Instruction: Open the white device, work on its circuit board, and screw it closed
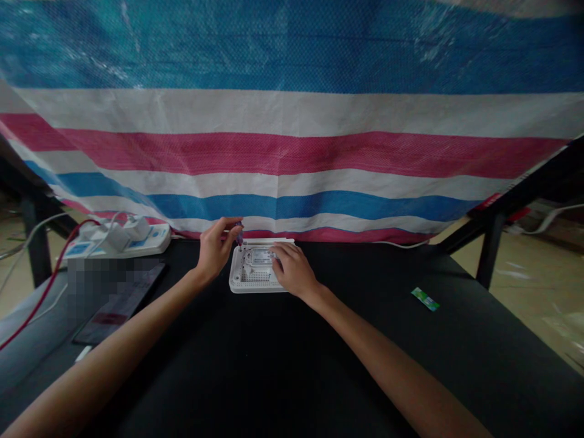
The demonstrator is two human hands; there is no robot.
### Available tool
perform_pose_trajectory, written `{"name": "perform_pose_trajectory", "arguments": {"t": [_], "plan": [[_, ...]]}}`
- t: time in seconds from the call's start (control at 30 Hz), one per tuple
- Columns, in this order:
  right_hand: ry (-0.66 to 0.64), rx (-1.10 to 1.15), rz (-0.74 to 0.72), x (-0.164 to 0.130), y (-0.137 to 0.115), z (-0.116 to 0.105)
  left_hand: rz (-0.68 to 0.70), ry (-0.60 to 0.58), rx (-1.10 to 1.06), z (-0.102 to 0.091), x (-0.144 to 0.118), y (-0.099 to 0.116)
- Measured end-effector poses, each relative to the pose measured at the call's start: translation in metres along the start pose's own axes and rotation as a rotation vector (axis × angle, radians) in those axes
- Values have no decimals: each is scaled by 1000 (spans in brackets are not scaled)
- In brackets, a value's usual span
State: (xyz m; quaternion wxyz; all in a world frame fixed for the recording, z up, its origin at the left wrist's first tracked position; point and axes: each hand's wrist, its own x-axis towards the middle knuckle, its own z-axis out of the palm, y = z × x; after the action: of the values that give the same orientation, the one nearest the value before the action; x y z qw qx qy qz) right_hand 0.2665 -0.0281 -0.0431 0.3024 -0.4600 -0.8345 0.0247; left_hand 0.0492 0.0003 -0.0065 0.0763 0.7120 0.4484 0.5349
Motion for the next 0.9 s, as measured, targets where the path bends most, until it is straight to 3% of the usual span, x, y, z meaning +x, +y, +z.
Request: {"name": "perform_pose_trajectory", "arguments": {"t": [0.23,0.47,0.9], "plan": [[-7,-1,11,0,-1,0,6,-3,11,0,0,1],[-1,11,19,0,-1,-1,103,-38,24,-2,-2,1],[-4,8,13,1,-2,-2,77,-14,47,0,-4,1]]}}
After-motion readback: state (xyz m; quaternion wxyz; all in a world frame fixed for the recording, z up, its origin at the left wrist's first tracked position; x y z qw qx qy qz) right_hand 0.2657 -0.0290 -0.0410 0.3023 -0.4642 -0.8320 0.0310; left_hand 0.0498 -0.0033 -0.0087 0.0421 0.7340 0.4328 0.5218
